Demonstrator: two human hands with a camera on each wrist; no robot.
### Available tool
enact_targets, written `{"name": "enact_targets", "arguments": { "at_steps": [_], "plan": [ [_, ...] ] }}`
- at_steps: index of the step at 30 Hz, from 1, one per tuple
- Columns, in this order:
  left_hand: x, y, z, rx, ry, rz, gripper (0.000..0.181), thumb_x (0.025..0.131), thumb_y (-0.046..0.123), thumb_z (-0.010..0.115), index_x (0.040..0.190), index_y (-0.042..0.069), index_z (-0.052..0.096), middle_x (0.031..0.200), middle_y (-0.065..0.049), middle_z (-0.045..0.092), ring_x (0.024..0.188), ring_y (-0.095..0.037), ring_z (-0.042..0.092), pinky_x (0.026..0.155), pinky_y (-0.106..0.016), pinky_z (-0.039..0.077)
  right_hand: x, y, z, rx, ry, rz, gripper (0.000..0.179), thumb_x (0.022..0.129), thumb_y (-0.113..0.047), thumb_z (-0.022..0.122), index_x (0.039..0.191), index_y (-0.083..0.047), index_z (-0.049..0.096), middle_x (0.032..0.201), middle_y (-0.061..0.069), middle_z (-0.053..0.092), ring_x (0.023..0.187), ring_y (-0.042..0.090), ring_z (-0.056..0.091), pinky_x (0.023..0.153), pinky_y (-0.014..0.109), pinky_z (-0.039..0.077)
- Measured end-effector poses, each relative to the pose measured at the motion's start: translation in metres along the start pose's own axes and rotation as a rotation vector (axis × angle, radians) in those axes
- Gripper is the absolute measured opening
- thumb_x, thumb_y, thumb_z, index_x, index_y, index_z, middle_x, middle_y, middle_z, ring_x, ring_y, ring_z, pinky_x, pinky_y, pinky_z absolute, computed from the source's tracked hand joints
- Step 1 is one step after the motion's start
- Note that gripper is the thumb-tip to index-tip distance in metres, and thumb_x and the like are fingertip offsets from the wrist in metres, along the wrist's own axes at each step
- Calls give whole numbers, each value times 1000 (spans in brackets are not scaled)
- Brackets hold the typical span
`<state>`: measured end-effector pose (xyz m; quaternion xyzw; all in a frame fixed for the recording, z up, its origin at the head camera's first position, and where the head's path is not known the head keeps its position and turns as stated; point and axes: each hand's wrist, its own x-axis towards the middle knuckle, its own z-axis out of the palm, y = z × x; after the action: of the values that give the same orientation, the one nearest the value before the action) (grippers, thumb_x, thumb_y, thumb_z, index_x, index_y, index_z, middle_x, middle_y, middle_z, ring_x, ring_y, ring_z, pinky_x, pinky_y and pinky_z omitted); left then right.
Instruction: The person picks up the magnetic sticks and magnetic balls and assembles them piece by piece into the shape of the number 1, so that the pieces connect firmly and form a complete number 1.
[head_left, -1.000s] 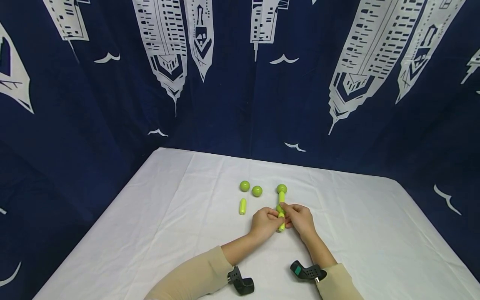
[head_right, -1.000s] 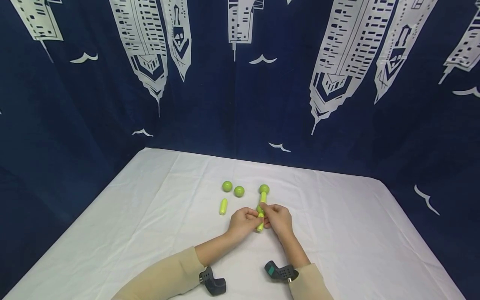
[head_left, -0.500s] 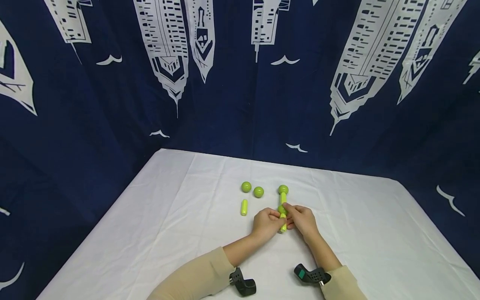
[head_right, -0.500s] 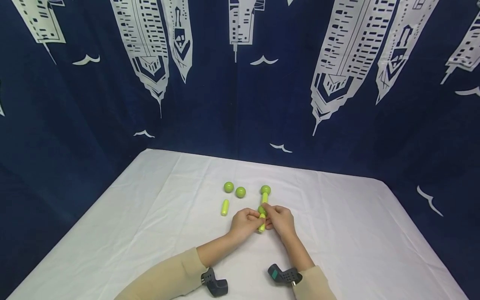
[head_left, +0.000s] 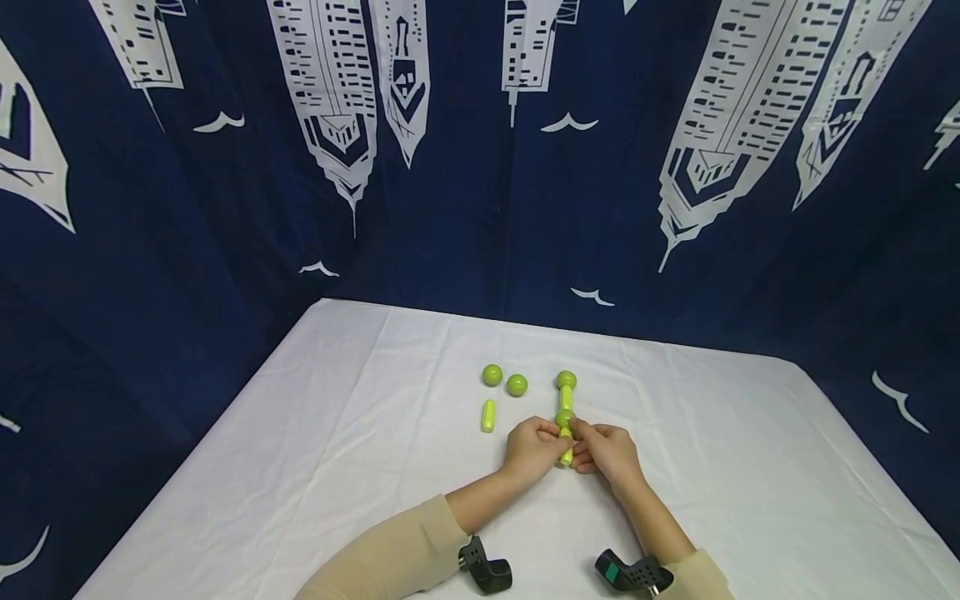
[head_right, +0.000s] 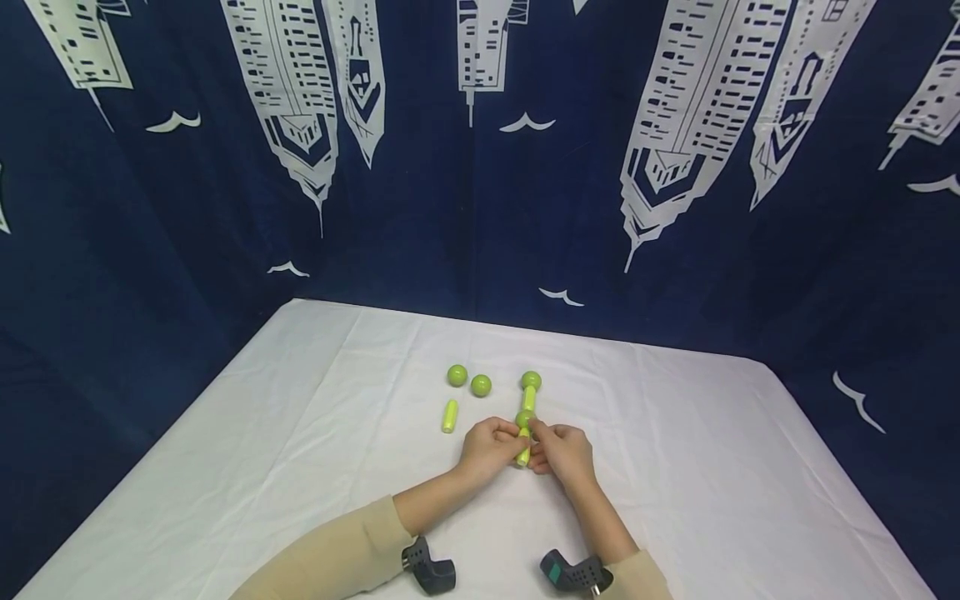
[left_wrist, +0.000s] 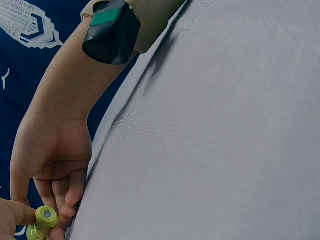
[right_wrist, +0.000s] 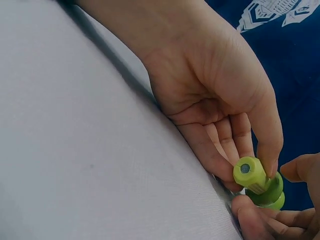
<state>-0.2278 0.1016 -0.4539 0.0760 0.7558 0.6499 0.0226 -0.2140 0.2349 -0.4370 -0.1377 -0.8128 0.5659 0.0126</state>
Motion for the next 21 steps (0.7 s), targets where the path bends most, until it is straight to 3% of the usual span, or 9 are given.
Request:
{"name": "enact_targets", "arguments": {
  "at_steps": [13, 21],
  "plan": [
    [1, -3, 0, 32, 17, 28, 19, 79, 16, 77, 87, 2, 67, 67, 4, 63, 59, -2, 56, 53, -18, 47, -9, 2, 3, 27, -63, 9, 38, 96, -27, 57, 94, 10, 64, 64, 8, 62, 49, 15, 62, 47, 24, 52],
    [1, -1, 0, 34, 8, 22, 15, 78, 10, 73, 88, 2, 67, 67, 4, 63, 59, -3, 56, 53, -18, 46, -12, 2, 3, 71, -122, 8, 41, 98, -31, 56, 95, 9, 62, 61, 9, 63, 46, 15, 62, 45, 24, 51]
  ]
}}
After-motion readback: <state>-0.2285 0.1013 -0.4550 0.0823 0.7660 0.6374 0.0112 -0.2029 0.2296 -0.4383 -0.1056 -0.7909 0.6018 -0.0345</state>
